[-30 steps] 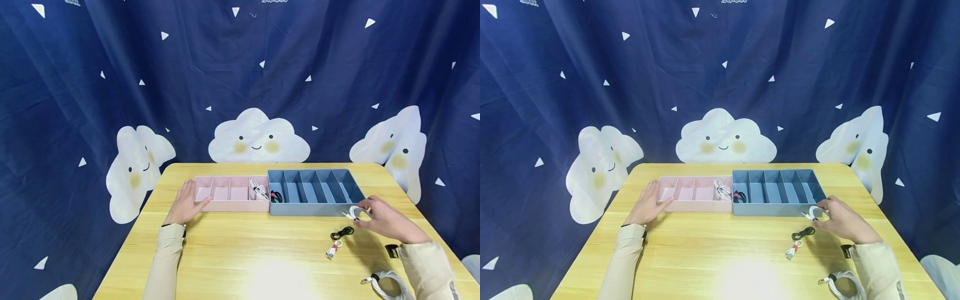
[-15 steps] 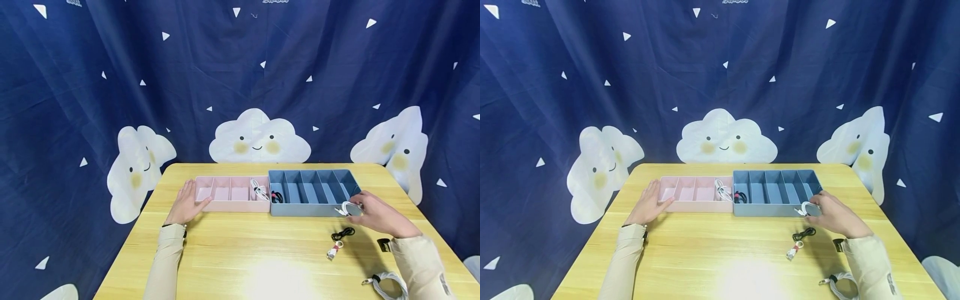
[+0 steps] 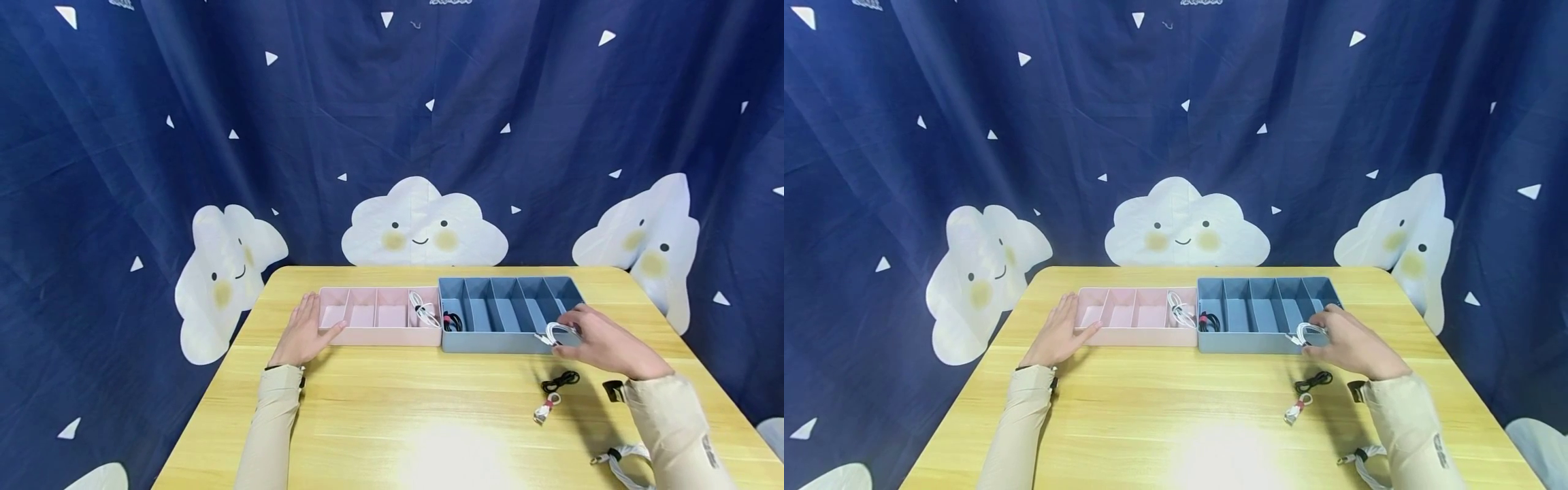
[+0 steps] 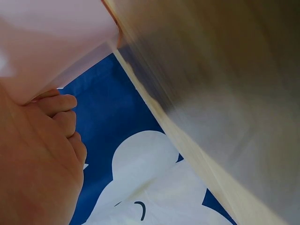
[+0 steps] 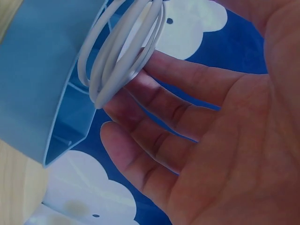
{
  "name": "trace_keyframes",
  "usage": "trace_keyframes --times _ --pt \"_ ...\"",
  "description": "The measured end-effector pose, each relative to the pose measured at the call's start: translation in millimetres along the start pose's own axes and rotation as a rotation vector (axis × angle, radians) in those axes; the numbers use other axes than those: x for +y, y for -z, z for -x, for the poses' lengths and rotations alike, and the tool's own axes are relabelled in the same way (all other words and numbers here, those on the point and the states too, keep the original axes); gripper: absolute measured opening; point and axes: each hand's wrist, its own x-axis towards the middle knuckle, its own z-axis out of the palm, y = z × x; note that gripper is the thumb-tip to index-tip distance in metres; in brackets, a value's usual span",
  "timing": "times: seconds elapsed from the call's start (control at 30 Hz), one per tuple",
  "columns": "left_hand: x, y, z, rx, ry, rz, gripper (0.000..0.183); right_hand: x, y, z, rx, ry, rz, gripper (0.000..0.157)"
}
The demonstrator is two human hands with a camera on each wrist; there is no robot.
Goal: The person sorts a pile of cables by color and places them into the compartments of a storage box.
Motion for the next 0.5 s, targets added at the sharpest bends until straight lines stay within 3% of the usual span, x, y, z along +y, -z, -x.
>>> trace_keyframes --times 0.5 --pt "1.1 1.3 0.2 -0.002 -0.001 -0.003 0.108 -13 1.4 -14 -0.037 0.007 -0.031 0.050"
